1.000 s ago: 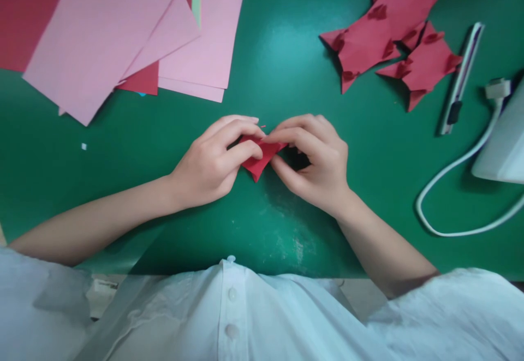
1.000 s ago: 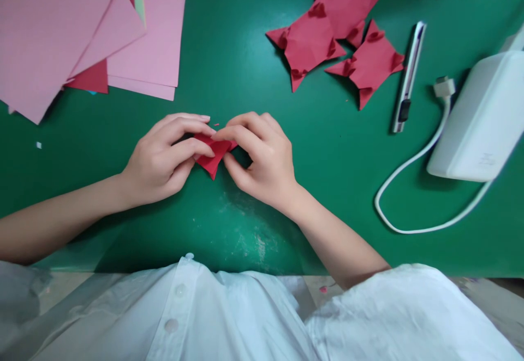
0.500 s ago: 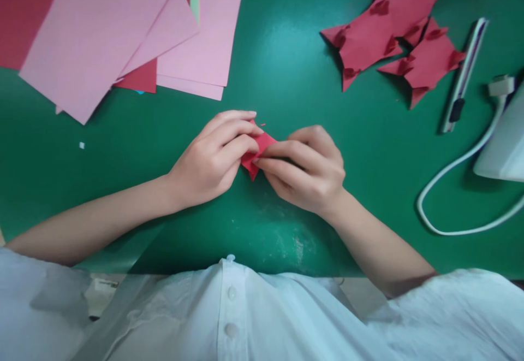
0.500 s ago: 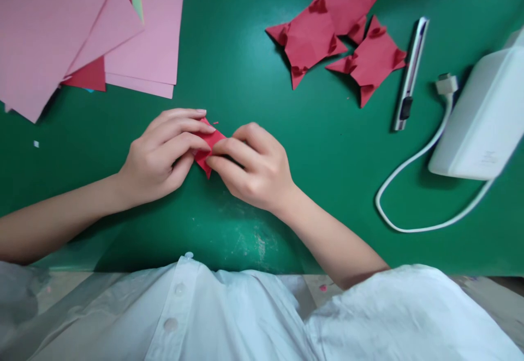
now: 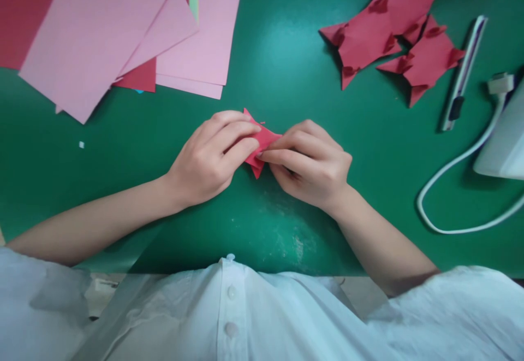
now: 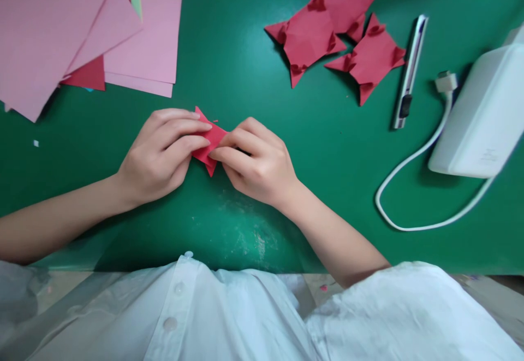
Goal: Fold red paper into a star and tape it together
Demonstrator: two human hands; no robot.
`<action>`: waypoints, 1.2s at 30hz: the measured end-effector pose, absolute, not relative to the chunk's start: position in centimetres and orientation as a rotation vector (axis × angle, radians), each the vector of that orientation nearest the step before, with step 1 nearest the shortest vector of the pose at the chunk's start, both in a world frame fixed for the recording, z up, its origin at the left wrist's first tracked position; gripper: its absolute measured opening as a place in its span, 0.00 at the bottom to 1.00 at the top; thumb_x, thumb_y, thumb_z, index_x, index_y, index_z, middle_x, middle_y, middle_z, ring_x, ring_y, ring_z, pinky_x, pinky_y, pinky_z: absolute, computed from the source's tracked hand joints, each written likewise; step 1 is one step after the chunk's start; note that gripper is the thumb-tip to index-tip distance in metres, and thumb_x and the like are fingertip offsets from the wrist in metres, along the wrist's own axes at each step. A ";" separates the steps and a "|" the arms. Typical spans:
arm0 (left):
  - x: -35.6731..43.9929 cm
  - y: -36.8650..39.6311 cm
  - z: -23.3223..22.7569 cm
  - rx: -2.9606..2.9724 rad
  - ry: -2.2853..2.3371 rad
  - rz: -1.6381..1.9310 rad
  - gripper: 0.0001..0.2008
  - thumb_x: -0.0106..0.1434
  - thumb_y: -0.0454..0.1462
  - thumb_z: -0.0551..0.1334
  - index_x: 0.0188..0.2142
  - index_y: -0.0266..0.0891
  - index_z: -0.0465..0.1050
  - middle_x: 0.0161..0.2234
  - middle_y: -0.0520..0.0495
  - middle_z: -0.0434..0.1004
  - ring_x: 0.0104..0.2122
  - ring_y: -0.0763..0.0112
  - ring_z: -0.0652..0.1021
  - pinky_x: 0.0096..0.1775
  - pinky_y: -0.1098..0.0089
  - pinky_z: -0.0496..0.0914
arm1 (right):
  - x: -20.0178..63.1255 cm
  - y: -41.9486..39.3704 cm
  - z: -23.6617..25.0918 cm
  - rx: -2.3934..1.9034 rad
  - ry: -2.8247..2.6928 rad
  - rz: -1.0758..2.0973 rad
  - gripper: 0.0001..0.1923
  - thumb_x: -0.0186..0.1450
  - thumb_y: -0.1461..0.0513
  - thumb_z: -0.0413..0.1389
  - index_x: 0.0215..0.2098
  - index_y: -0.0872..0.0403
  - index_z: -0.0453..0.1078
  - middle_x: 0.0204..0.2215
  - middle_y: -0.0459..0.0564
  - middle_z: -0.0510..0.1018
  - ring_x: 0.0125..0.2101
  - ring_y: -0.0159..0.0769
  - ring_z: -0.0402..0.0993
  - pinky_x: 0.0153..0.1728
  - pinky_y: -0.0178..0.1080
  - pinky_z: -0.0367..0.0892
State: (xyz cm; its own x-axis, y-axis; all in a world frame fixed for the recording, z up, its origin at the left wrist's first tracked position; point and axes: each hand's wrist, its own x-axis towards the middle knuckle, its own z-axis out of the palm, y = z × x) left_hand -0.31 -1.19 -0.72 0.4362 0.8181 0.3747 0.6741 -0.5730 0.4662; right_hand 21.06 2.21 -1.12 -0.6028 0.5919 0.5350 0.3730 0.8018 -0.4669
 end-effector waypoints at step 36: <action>-0.4 -0.9 0.4 2.729 1.269 0.792 0.04 0.67 0.33 0.61 0.36 0.36 0.73 0.33 0.49 0.80 0.36 0.67 0.78 0.34 0.67 0.65 | 21.1 2.5 -0.4 -0.775 -2.262 0.607 0.09 0.66 0.71 0.57 0.38 0.52 0.75 0.35 0.48 0.84 0.33 0.33 0.79 0.38 0.38 0.75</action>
State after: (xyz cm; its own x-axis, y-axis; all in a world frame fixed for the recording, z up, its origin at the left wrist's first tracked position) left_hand -0.44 -0.94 0.36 0.5381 0.7226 0.4339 0.7074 -0.6671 0.2336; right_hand 21.14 2.52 -0.37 -0.6047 0.6670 0.4353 0.3596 0.7163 -0.5981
